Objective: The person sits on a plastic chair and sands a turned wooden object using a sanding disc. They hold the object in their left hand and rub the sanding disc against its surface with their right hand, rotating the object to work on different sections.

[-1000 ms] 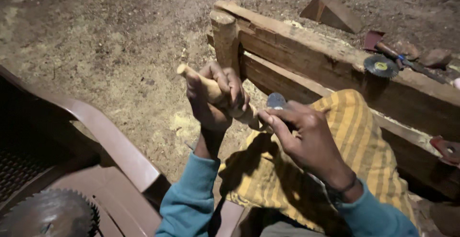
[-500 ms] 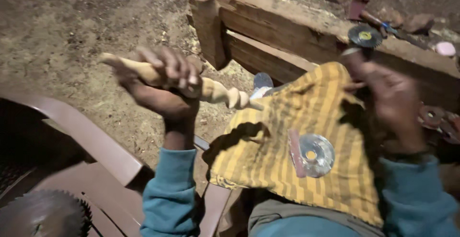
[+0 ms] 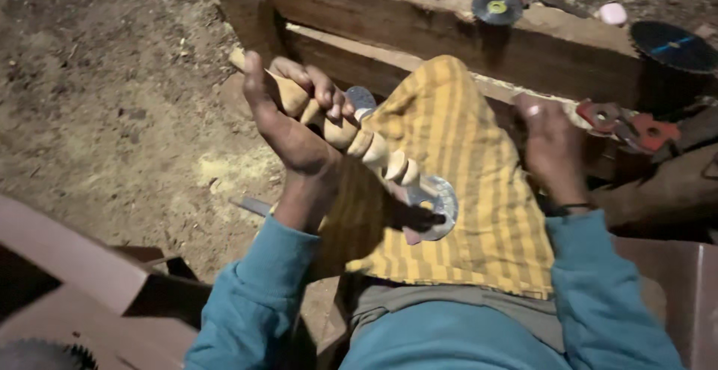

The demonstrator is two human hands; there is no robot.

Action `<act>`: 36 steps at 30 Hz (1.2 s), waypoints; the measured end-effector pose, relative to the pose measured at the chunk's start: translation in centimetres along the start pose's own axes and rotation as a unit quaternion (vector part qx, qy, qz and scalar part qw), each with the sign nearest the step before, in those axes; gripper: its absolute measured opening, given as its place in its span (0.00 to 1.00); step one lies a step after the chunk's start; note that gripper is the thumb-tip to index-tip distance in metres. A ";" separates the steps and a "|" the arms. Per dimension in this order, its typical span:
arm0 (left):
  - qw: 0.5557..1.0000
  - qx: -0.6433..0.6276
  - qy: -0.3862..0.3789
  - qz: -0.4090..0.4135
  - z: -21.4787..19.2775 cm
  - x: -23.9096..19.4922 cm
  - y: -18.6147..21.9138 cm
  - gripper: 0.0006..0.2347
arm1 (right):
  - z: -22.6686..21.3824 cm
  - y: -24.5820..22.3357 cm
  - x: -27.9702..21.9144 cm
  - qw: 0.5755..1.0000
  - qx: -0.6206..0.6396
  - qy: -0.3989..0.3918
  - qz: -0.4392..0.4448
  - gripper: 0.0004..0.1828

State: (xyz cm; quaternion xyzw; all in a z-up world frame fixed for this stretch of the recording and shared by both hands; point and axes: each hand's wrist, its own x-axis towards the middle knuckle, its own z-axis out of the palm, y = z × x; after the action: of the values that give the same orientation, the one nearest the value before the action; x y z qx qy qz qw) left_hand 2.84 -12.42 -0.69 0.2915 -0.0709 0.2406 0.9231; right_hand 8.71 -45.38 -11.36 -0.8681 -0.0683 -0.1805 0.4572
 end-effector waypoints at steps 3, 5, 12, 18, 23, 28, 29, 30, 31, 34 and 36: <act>1.000 0.002 -0.006 -0.019 0.5 -0.7 -1.8 0.22 | 0.8 -1.7 -0.7 0.995 -0.103 0.018 -0.002 0.11; 0.999 -0.028 -0.010 -0.037 0.8 -1.2 -3.0 0.22 | 0.8 -2.3 -1.1 0.983 -0.179 0.033 -0.015 0.11; 0.993 -0.002 0.047 -0.105 2.1 -2.4 -6.7 0.24 | -0.2 -1.9 -0.7 0.982 -0.147 0.078 -0.092 0.10; 0.983 -0.016 0.048 -0.177 4.3 -2.2 -11.1 0.24 | -6.8 -3.1 3.9 0.998 -0.006 0.050 0.043 0.20; 0.966 0.032 0.025 -0.256 4.5 -2.5 -14.4 0.23 | -12.0 -7.5 4.1 0.991 -0.061 -0.113 -0.030 0.17; 0.943 -0.039 -0.019 -0.330 2.0 -2.9 -16.0 0.25 | -11.5 -8.4 -3.4 0.973 -0.073 -0.188 -0.116 0.16; 0.940 -0.063 -0.024 -0.336 1.5 -2.8 -16.2 0.25 | -11.1 -8.2 -4.9 0.978 -0.040 -0.185 -0.092 0.16; 0.939 -0.062 -0.024 -0.338 1.2 -2.8 -16.5 0.25 | -10.4 -8.0 -6.2 0.980 -0.012 -0.179 -0.088 0.15; 0.939 -0.060 -0.026 -0.338 1.2 -2.7 -16.9 0.25 | -9.6 -7.8 -7.0 0.981 0.016 -0.172 -0.086 0.14; 0.943 -0.034 -0.014 -0.331 1.2 -2.6 -17.5 0.26 | -7.8 -7.8 -8.0 0.976 0.017 -0.168 -0.140 0.11; 0.948 -0.006 -0.004 -0.318 1.3 -2.6 -17.5 0.26 | -6.6 -8.2 -7.7 0.966 -0.014 -0.167 -0.197 0.11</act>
State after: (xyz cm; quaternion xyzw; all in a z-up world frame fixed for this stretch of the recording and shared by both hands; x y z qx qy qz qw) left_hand 9.12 -26.74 -9.17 0.2941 0.0201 -0.0666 0.9532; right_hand -2.45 -45.69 -4.52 -0.8616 -0.3110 -0.1209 0.3825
